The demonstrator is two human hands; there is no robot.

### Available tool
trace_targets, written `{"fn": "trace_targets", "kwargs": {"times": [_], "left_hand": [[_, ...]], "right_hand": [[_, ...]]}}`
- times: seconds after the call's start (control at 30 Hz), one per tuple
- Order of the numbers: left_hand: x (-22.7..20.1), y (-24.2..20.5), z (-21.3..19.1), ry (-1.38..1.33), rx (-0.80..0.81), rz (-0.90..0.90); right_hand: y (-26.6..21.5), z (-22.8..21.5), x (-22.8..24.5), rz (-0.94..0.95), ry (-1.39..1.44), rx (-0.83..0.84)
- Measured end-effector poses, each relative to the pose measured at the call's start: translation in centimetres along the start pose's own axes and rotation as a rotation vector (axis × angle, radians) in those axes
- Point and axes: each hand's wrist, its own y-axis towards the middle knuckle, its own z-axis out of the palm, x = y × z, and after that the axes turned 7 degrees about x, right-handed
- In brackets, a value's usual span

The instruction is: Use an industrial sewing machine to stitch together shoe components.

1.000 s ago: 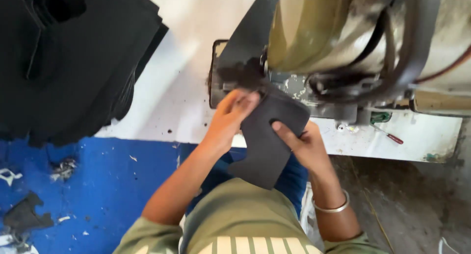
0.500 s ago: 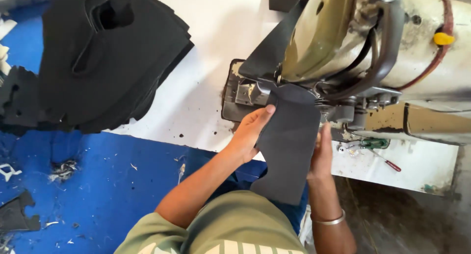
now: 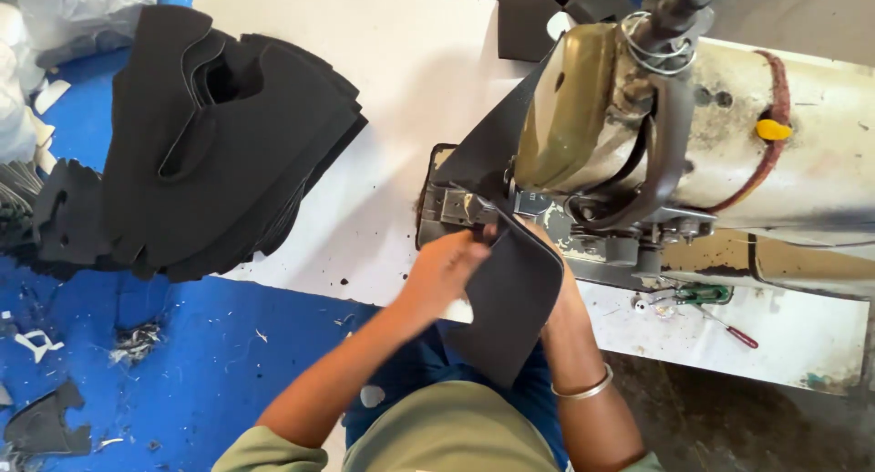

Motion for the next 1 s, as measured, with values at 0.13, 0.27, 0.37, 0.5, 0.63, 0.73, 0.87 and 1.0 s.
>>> {"fn": "trace_targets", "kwargs": {"times": [0.13,0.27,0.37,0.5,0.63,0.73,0.87,1.0], "left_hand": [[3.6,5.5,-5.6,-0.731,0.248,-0.439],[-5.6,11.9,-8.0,-0.641,0.466,-0.524],[-6.7,15.1,-6.3,-0.138,0.753,-0.297],[-9.2,16.7,-3.9,0.531,0.528,-0.144],[-9.6,16.8,-3.1,0.710,0.436,-0.109],[-9.9,17.0,-3.3,0.603,0.422,-0.049],[-8.0,19.0,-3.4,0.574,0.417,0.056],[-5.0,21.5,-2.8,0.417,0.485,0.216]], "right_hand": [[0.4,1.1,0.8,0.222,0.312,0.375],[0.5,0.8,0.0,0.192,0.464,0.377],[0.1,0.5,0.7,0.093,0.444,0.513],[0.3,0.9,1.8,0.095,0.304,0.288],[0.6,2.4,1.7,0.117,0.450,0.132],[1.3,0.3,0.7,0.119,0.559,0.310],[1.5,-0.7,0.1,0.212,0.488,0.264],[2.1,0.1,-0.2,0.078,0.510,0.196]]}}
